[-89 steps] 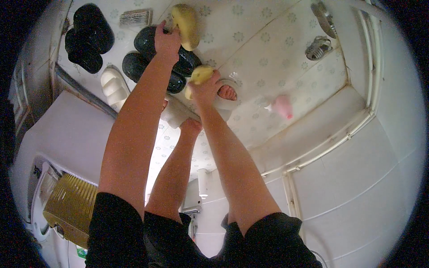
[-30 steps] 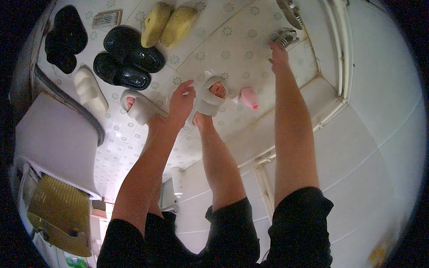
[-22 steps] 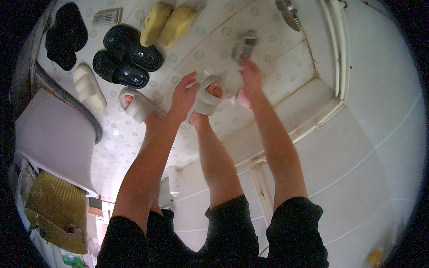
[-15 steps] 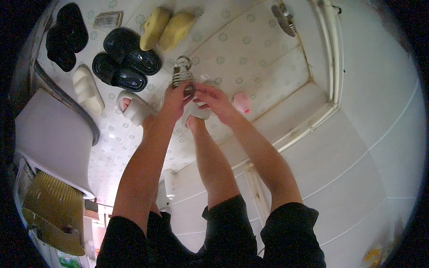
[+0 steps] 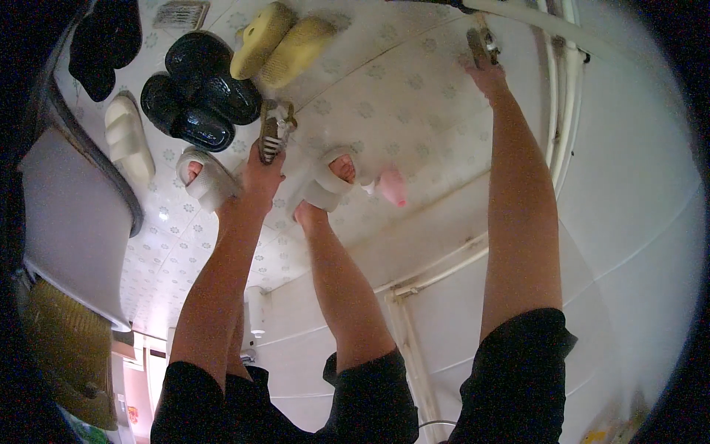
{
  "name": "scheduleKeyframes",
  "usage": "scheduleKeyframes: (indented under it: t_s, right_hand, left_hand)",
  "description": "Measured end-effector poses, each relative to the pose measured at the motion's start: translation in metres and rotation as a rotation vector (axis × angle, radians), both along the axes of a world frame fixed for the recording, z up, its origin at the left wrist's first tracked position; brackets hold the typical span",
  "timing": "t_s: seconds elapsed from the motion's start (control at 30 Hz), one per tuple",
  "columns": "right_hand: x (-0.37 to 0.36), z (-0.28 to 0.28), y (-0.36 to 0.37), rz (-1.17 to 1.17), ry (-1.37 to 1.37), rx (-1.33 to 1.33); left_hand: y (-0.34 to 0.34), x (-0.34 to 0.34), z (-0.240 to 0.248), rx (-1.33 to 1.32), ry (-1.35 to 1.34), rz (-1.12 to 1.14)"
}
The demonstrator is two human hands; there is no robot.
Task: The person picks up a blue cloth from a shelf, rinses it in the toilet, and luego gathers various items from the bathroom floor including a green basket, a handle, several pairs of sandals, and a pink bottle, before carrying the bottle into another room.
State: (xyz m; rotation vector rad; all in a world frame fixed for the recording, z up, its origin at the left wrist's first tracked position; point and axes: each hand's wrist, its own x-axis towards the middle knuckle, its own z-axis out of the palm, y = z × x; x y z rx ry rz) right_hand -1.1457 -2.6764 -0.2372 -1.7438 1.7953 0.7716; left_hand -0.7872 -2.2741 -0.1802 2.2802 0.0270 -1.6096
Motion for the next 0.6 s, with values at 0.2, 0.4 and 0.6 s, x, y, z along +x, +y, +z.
scheduleKeyframes:
  t_s: [0.2,0.4,0.6]
  right_hand:
    - [-0.041,-0.012,0.044,0.411,0.023,-0.291]
    - [0.010,-0.011,0.058,0.393,0.156,-0.121]
    - [0.010,-0.022,0.049,0.224,-0.025,-0.035]
  left_hand:
    - [-0.010,-0.003,-0.002,-0.150,0.072,0.048]
    - [-0.013,0.018,-0.005,-0.190,0.060,0.086]
    - [-0.022,0.011,0.003,-0.365,-0.435,-0.722]
